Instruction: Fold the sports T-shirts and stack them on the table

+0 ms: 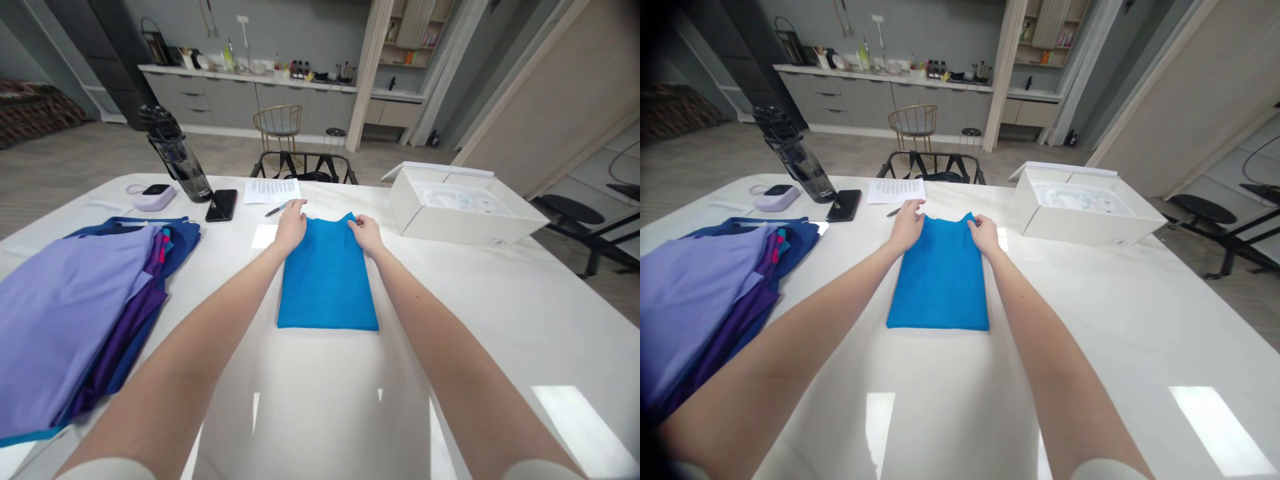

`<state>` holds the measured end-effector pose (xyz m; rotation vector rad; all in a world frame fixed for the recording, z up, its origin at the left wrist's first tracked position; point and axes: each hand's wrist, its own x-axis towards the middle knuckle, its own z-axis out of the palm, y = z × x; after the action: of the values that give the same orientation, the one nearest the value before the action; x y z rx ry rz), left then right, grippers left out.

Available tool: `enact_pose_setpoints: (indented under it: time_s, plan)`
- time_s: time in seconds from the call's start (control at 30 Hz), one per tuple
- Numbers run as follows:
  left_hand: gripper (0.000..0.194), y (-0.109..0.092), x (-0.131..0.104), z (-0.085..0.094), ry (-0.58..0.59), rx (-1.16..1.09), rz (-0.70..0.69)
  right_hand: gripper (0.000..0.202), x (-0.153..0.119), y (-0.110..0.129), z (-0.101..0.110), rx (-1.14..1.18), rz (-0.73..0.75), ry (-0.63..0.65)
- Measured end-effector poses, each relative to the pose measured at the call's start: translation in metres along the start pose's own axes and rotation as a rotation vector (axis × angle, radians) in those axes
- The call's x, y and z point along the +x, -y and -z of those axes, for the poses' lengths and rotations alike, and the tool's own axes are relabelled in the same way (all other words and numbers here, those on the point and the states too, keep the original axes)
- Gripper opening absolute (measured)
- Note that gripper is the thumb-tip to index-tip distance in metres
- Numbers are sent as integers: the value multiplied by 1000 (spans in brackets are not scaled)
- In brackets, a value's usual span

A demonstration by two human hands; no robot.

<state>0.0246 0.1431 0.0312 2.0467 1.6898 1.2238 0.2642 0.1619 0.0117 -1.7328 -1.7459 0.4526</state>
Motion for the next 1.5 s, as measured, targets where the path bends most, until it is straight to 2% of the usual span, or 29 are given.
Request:
enact_pose_setpoints:
  time_s: [0.07,0.1,0.17,0.2,0.27,0.33,0.43,0.57,0.67,0.73,0.83,0.97,1.07,1.17,1.33,1.5]
  plan:
    - [44,-13,-13,-2,32,104,-122,31,-8,3,-1,-109,-18,-48]
    - [42,-19,-19,-4,87,166,-156,36,-14,6,-2,-181,-40,-77]
    - [40,-25,-31,-11,247,290,-174,45,-29,14,-5,-305,-31,-133]
    - [42,-26,-36,-15,331,343,-162,49,-36,19,-7,-344,18,-136]
    - [50,-23,-45,-23,452,423,-113,51,-50,28,-15,-382,158,-61]
    - [57,-18,-51,-28,497,468,-71,51,-61,35,-24,-399,235,83]
    - [61,-13,-55,-30,489,502,-56,55,-67,40,-31,-431,173,206]
    - [63,-12,-55,-29,489,500,-36,58,-67,41,-28,-467,25,219]
    - [63,-16,-56,-26,468,506,-30,61,-70,41,-24,-480,-12,233]
    - [59,-25,-59,-23,408,524,-74,62,-75,42,-24,-512,-7,192]
    - [47,-46,-71,-19,357,547,-174,57,-85,48,-26,-586,50,62]
    - [46,-67,-102,-15,379,522,-77,50,-91,56,-26,-620,109,-14]
    - [56,-66,-128,-10,399,486,-17,46,-92,59,-24,-620,150,-45]
    - [62,-61,-144,-4,391,467,-4,47,-94,61,-22,-622,188,-43]
    - [64,-61,-146,0,398,447,10,48,-108,61,-16,-564,171,11]
    - [61,-64,-144,1,418,462,7,50,-140,57,-9,-477,186,90]
